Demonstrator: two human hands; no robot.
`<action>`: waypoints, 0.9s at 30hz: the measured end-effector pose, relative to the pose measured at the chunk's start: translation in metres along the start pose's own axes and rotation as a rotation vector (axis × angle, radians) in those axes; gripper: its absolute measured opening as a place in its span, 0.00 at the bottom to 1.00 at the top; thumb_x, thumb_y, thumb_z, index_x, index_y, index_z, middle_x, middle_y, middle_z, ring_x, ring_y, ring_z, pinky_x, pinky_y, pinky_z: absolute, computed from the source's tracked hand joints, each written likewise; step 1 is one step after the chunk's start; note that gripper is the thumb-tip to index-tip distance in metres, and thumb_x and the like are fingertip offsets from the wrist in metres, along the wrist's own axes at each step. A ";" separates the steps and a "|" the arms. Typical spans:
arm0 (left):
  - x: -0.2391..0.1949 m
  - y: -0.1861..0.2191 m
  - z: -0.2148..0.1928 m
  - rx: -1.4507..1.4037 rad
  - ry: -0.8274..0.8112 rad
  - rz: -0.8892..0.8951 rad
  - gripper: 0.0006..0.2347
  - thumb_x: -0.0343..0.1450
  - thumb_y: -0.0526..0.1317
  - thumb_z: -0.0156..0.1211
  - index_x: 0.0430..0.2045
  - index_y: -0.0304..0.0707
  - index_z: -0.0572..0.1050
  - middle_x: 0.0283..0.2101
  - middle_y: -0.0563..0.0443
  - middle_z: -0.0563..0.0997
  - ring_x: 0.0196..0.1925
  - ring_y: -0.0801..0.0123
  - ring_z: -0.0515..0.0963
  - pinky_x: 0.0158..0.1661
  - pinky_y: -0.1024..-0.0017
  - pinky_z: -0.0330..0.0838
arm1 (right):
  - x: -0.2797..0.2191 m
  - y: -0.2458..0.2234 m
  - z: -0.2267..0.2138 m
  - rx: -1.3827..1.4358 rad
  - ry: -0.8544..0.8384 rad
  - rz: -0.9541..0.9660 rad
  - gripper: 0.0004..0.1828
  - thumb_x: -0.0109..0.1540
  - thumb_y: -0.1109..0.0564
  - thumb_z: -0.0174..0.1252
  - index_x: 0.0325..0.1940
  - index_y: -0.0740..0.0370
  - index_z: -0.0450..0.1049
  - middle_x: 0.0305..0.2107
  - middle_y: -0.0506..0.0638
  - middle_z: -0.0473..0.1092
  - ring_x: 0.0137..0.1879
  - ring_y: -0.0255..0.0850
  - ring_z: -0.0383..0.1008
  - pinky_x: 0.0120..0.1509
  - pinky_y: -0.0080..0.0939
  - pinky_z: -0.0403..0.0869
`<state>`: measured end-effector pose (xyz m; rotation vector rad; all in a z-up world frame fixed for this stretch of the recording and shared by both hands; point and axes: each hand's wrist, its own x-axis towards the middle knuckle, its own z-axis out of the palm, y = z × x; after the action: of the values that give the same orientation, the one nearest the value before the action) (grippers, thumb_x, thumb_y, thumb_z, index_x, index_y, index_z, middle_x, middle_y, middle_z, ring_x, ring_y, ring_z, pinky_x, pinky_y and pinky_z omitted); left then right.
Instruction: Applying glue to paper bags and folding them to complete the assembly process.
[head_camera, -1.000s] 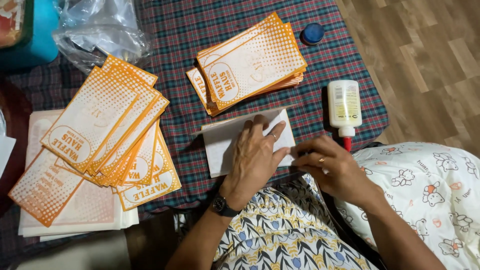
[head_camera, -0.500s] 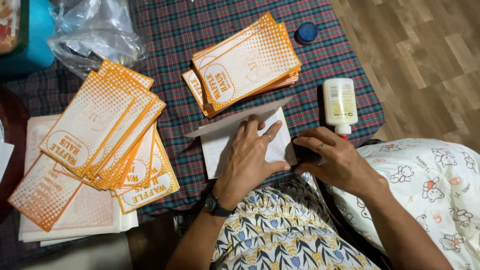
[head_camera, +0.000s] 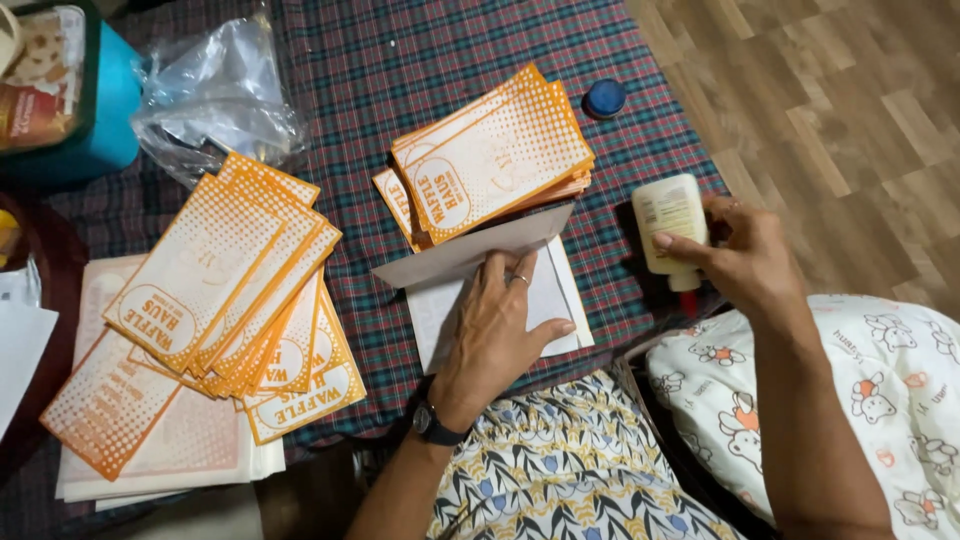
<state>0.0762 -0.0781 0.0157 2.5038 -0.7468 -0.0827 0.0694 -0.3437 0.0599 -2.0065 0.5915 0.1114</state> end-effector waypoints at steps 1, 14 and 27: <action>0.001 0.000 0.000 0.005 0.016 -0.013 0.41 0.63 0.57 0.74 0.67 0.31 0.65 0.49 0.43 0.69 0.52 0.51 0.72 0.53 0.57 0.71 | -0.001 0.003 0.003 0.172 0.033 -0.052 0.29 0.55 0.58 0.69 0.59 0.68 0.74 0.43 0.56 0.77 0.44 0.42 0.77 0.43 0.42 0.79; 0.003 0.019 -0.034 -0.153 -0.079 -0.123 0.44 0.57 0.51 0.80 0.64 0.20 0.66 0.54 0.33 0.67 0.57 0.40 0.73 0.54 0.55 0.69 | 0.018 0.063 0.049 0.581 0.119 -0.631 0.30 0.46 0.76 0.75 0.49 0.74 0.70 0.38 0.65 0.77 0.50 0.47 0.80 0.51 0.49 0.82; 0.005 0.031 -0.039 -0.182 -0.099 -0.205 0.41 0.59 0.49 0.80 0.62 0.19 0.67 0.53 0.32 0.68 0.55 0.50 0.73 0.54 0.62 0.67 | 0.031 0.038 0.062 0.402 0.261 -0.802 0.27 0.47 0.69 0.82 0.44 0.72 0.74 0.34 0.63 0.78 0.47 0.44 0.79 0.51 0.42 0.77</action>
<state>0.0727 -0.0842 0.0651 2.4062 -0.4940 -0.3343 0.0896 -0.3172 -0.0117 -1.7290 -0.0711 -0.7062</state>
